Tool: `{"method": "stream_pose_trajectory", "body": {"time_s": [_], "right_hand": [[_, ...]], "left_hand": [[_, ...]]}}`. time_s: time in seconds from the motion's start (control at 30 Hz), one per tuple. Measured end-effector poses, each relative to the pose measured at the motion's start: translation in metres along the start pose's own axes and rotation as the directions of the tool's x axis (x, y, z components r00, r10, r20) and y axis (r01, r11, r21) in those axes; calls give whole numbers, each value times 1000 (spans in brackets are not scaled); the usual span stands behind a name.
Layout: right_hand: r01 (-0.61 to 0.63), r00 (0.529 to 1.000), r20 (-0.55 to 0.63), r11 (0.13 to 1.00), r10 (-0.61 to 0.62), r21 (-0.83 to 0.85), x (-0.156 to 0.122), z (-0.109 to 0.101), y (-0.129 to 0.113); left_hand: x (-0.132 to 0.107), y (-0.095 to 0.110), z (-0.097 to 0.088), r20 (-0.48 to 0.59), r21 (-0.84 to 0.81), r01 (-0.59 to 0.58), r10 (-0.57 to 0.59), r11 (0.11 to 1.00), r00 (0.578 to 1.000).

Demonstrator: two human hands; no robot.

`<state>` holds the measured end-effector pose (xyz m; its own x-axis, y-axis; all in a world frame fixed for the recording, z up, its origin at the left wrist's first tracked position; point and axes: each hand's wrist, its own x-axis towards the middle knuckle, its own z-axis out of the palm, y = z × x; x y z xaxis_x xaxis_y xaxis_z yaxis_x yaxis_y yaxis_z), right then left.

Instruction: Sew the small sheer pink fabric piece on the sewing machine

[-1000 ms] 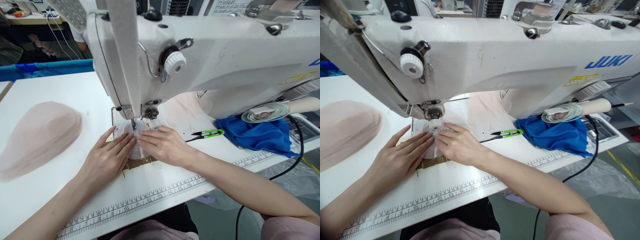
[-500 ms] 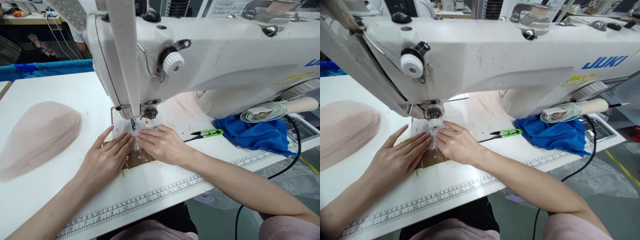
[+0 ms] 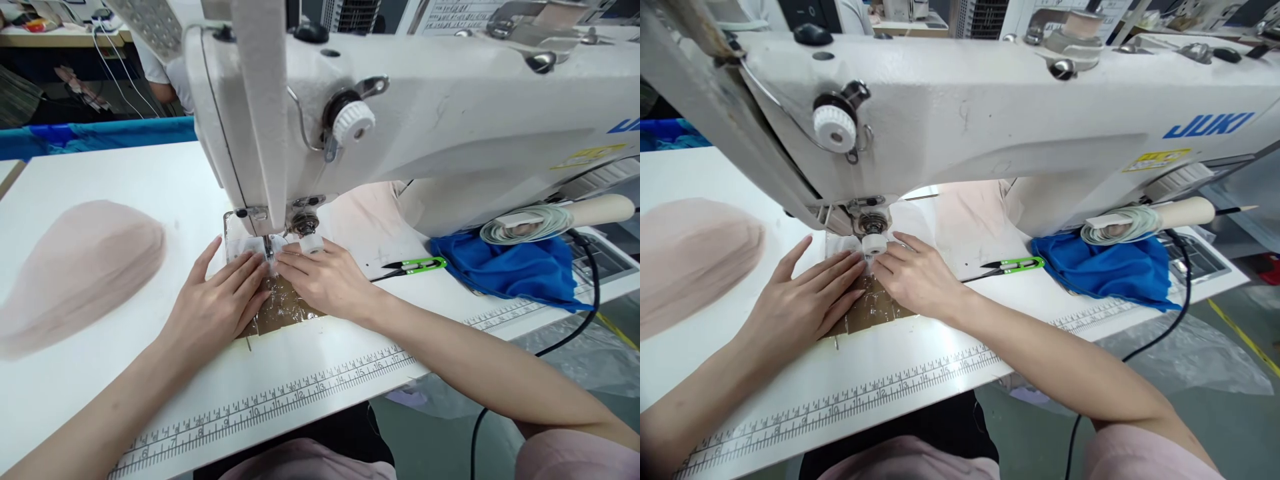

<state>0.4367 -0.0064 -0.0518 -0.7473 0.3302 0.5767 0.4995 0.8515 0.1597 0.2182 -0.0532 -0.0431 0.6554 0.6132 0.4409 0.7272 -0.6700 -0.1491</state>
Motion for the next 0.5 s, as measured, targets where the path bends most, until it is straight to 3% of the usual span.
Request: {"method": "stream_pose_trajectory", "body": {"time_s": [0.23, 0.5], "right_hand": [[-75, 997, -27, 994, 77, 78, -4, -2, -8], [-70, 998, 1, 997, 70, 44, -3, -3, -7]], "left_hand": [[-5, 7, -4, -15, 38, -2, 2, 999, 1000], [-5, 4, -2, -7, 53, 14, -13, 999, 1000]]}}
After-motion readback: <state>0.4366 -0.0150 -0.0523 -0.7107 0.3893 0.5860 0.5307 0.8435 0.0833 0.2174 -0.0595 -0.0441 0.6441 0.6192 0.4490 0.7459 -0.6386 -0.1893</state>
